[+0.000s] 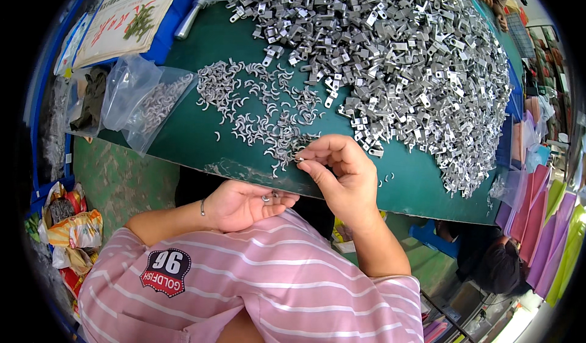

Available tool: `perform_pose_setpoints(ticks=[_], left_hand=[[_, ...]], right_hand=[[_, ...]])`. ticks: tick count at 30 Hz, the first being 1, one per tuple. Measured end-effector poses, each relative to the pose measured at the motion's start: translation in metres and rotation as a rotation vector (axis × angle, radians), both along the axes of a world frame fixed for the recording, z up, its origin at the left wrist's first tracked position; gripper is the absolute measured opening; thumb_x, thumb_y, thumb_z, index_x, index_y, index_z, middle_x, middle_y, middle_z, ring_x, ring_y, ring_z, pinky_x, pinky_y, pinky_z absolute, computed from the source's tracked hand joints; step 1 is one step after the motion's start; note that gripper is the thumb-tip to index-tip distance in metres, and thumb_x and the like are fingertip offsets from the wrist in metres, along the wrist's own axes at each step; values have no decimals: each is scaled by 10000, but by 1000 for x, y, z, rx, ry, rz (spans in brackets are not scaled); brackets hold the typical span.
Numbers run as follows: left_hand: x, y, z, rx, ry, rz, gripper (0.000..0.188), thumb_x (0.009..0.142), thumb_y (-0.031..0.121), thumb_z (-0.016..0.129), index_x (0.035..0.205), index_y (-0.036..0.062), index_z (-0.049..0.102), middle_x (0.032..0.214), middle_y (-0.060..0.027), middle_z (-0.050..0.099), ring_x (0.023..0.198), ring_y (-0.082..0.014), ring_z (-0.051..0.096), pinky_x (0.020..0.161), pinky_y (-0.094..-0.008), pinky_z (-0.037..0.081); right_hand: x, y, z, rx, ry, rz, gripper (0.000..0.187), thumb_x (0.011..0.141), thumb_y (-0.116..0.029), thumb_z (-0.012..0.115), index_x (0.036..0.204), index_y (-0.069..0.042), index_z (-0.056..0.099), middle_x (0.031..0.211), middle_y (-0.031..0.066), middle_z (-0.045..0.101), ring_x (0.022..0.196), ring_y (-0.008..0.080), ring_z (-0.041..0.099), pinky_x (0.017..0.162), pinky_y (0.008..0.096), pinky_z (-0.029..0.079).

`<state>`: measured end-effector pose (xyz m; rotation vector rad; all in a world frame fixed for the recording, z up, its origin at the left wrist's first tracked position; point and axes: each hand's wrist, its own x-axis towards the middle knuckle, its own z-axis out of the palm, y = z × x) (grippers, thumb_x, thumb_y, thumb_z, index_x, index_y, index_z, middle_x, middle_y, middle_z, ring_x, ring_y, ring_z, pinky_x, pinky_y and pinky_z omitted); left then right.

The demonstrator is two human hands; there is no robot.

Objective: The person sorts through a large pile of small silver metal parts on a table by hand, picking out specific pieces and placing them into a plastic bag.

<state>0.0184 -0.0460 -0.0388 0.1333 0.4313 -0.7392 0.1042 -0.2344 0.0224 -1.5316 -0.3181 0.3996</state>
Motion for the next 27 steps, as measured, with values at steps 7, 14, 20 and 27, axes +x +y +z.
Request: perform_pose_setpoints(ticks=[7, 14, 20, 27], left_hand=[[-1, -1, 0, -2, 6, 11, 348, 962, 70, 464, 1280, -70, 484, 1240, -203, 568, 1168, -303, 572, 972, -365, 499], [-1, -1, 0, 0, 4, -6, 308, 972, 61, 451, 1238, -85, 505, 1223, -199, 579, 1159, -301, 582, 976, -368, 505], [-1, -3, -4, -7, -8, 2, 306, 975, 77, 462, 1230, -85, 510, 1211, -188, 588, 1152, -299, 587, 971, -367, 509], [0, -4, -1, 1, -15, -2, 302, 976, 89, 471, 1220, -81, 525, 1202, -189, 594, 1141, -287, 593, 962, -364, 513]], right_hand=[[8, -23, 17, -474, -685, -64, 207, 712, 116, 719, 879, 1, 678, 838, 111, 665, 747, 225, 656, 665, 297, 515], [-2, -40, 9, -757, -821, -72, 206, 708, 78, 710, 891, -6, 666, 836, 102, 602, 738, 284, 569, 641, 360, 472], [-6, -6, 2, -594, -947, 37, 240, 702, 10, 724, 934, -21, 670, 889, 93, 611, 769, 279, 578, 669, 366, 444], [3, -19, -2, -630, -896, -79, 195, 719, 32, 705, 902, -21, 662, 868, 96, 608, 761, 281, 572, 684, 376, 441]])
